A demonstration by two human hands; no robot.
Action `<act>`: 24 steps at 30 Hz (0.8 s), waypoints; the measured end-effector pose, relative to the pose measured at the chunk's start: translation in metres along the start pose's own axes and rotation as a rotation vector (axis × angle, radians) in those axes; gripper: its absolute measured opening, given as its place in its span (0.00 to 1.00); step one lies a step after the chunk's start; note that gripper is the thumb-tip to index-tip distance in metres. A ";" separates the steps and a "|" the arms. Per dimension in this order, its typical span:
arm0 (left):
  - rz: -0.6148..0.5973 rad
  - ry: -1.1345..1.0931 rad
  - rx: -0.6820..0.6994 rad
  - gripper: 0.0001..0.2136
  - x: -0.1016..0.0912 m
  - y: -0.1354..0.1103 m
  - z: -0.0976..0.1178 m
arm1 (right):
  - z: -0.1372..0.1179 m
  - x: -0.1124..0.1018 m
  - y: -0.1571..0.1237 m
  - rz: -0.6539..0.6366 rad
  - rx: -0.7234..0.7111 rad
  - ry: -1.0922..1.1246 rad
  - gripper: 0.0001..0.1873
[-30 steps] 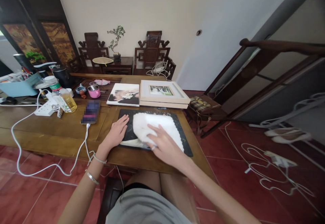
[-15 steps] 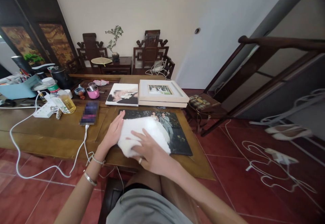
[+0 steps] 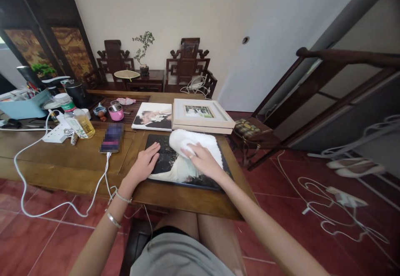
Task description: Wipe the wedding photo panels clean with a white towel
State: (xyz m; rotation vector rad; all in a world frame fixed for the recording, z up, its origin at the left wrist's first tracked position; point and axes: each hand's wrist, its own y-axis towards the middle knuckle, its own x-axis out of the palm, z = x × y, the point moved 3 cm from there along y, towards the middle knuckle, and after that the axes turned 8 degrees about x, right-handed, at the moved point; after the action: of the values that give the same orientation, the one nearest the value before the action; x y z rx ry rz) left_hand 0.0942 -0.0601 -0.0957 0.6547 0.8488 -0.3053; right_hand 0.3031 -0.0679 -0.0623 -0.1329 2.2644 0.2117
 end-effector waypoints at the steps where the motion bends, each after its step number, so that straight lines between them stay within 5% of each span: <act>1: 0.006 0.004 0.006 0.19 0.000 0.000 0.000 | -0.006 0.005 0.013 -0.005 -0.004 0.022 0.16; 6: 0.036 0.012 0.025 0.18 -0.001 -0.001 -0.002 | -0.044 0.033 0.061 -0.062 -0.096 0.109 0.17; 10: 0.033 0.023 0.027 0.17 -0.001 -0.001 -0.002 | -0.048 0.037 0.065 -0.084 -0.142 0.151 0.17; 20: 0.008 0.013 0.030 0.18 0.001 -0.002 -0.001 | 0.059 -0.035 0.019 0.008 0.021 0.107 0.23; 24: 0.007 0.019 0.032 0.19 0.000 -0.002 -0.001 | 0.080 -0.048 0.010 0.037 0.073 0.079 0.24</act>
State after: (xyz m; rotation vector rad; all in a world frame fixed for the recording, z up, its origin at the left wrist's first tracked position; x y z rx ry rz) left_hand 0.0925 -0.0606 -0.0967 0.6911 0.8613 -0.3070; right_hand 0.3921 -0.0414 -0.0751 -0.0621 2.3513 0.1452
